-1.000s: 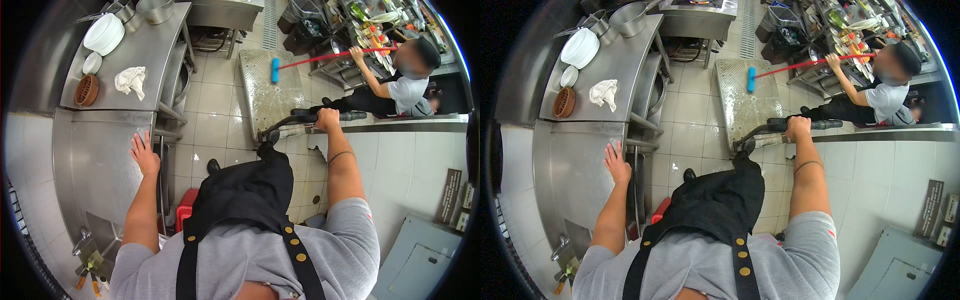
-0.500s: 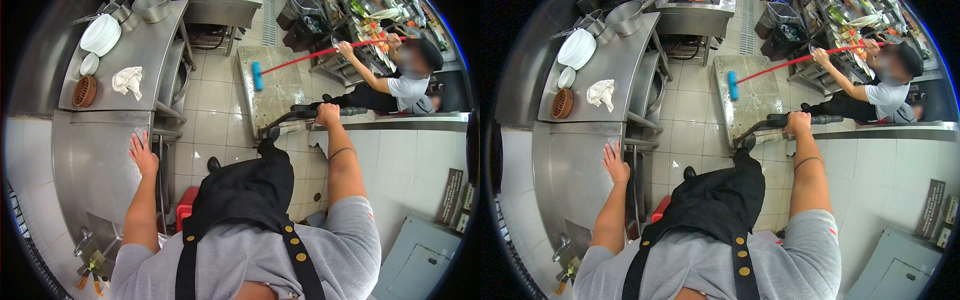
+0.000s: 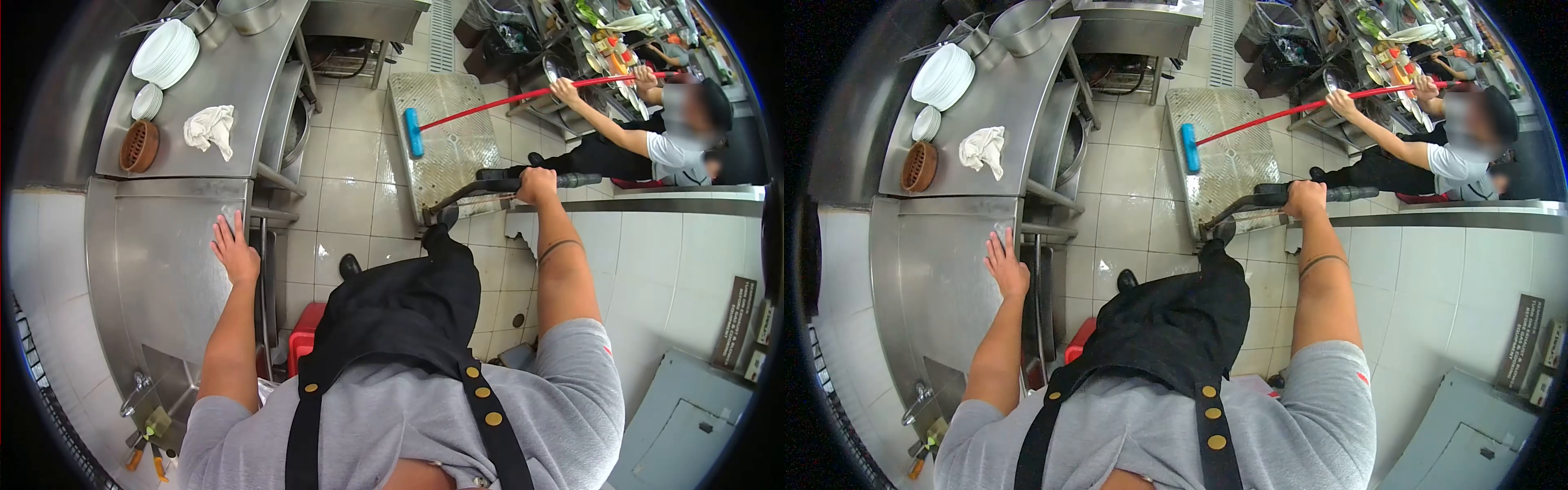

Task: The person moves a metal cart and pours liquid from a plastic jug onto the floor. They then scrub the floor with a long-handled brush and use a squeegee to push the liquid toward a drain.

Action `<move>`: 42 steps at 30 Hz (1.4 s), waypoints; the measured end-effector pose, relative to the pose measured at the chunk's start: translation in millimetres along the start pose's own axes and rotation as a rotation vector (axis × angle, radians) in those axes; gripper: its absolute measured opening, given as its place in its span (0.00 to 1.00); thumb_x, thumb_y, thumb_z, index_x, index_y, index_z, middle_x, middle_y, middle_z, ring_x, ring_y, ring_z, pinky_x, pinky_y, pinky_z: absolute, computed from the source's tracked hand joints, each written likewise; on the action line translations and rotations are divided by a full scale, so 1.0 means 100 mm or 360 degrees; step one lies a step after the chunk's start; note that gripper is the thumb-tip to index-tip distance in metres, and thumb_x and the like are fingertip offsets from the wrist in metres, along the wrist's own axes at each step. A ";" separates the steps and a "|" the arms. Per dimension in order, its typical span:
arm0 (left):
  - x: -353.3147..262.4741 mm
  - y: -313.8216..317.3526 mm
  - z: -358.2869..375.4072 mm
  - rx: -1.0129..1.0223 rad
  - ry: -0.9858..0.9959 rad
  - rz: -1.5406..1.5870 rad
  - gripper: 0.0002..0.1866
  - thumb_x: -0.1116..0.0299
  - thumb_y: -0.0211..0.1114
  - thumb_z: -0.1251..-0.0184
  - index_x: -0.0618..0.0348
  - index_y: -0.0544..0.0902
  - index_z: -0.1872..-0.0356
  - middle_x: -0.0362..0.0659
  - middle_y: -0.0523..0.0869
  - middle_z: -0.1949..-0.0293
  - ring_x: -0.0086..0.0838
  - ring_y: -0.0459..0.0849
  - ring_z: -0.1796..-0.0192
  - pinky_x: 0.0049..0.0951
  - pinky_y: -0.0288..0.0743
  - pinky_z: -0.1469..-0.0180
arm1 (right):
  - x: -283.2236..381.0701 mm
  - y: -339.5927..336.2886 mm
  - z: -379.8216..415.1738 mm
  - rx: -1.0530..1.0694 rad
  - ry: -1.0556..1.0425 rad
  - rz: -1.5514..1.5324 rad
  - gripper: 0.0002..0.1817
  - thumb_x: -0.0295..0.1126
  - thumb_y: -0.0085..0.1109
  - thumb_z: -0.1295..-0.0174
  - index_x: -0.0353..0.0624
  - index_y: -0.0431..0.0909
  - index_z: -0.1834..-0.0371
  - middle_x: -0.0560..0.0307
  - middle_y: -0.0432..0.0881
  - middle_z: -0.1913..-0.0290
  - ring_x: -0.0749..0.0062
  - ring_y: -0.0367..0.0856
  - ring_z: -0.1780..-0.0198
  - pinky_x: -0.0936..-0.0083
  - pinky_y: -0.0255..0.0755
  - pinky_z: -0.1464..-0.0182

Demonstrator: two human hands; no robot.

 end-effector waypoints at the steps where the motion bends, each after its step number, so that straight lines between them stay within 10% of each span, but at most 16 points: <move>1: 0.00 0.00 0.00 -0.0001 -0.0001 -0.0007 0.55 0.82 0.63 0.44 0.30 0.53 0.15 0.46 0.49 0.14 0.46 0.48 0.14 0.58 0.43 0.17 | 0.00 0.01 0.00 0.0015 -0.0004 0.0010 0.18 0.41 0.69 0.47 0.51 0.90 0.53 0.52 0.92 0.51 0.57 0.90 0.46 0.61 0.74 0.42; 42: -0.01 0.00 0.00 0.0002 0.0002 -0.0010 0.54 0.82 0.62 0.43 0.30 0.53 0.15 0.46 0.49 0.14 0.46 0.48 0.14 0.58 0.42 0.16 | -0.04 0.06 -0.09 -0.0050 0.0010 0.0001 0.16 0.39 0.69 0.49 0.51 0.91 0.56 0.52 0.92 0.52 0.57 0.91 0.47 0.60 0.75 0.43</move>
Point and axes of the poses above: each hand's wrist, its own z-axis away from the middle knuckle, its own y-axis out of the palm, x = y × z, the point moved 5 cm from there along -z, towards the middle knuckle
